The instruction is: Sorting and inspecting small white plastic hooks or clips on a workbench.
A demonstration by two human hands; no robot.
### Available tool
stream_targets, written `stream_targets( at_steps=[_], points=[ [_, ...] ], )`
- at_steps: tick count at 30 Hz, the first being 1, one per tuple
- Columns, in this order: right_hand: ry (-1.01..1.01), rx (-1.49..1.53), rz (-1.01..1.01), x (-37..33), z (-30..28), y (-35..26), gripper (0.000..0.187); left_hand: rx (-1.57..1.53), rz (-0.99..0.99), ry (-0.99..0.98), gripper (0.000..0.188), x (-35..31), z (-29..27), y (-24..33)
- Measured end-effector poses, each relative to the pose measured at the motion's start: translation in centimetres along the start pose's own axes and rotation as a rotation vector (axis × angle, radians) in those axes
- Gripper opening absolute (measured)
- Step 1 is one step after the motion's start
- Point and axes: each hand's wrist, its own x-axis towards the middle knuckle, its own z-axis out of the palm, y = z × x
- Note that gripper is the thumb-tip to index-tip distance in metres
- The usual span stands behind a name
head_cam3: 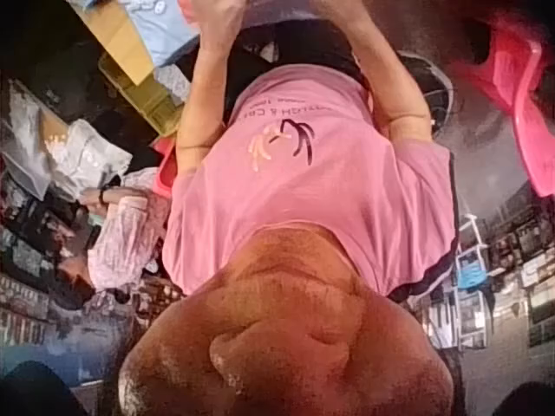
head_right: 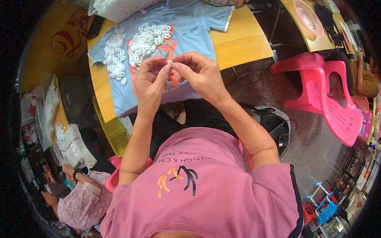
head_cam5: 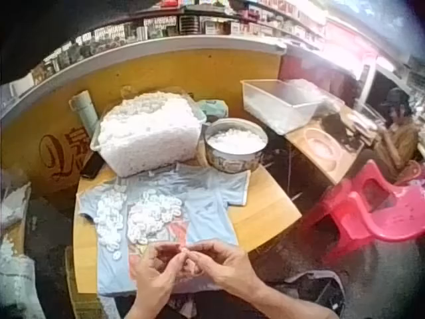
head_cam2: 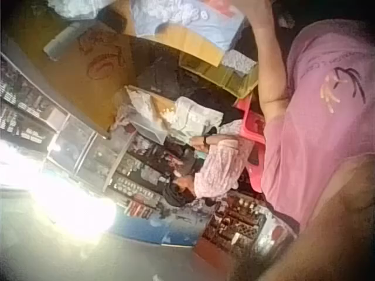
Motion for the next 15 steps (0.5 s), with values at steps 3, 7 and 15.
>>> stream_targets(
  at_steps=[3, 7, 15],
  points=[
    [0.022, 0.096, 0.027, -0.1, 0.1, 0.0, 0.022, 0.294, 0.329, 0.076, 0.02, 0.1, 0.4, -0.2],
    [0.061, 0.142, -0.026, 0.5, 0.2, 0.5, 0.02, 0.418, 0.504, 0.021, 0.02, 0.5, 0.6, -0.1],
    [-0.035, 0.017, -0.034, 1.5, -0.7, 0.4, 0.013, 0.066, 0.117, -0.063, 0.012, -0.1, 0.1, 0.5]
  ],
)
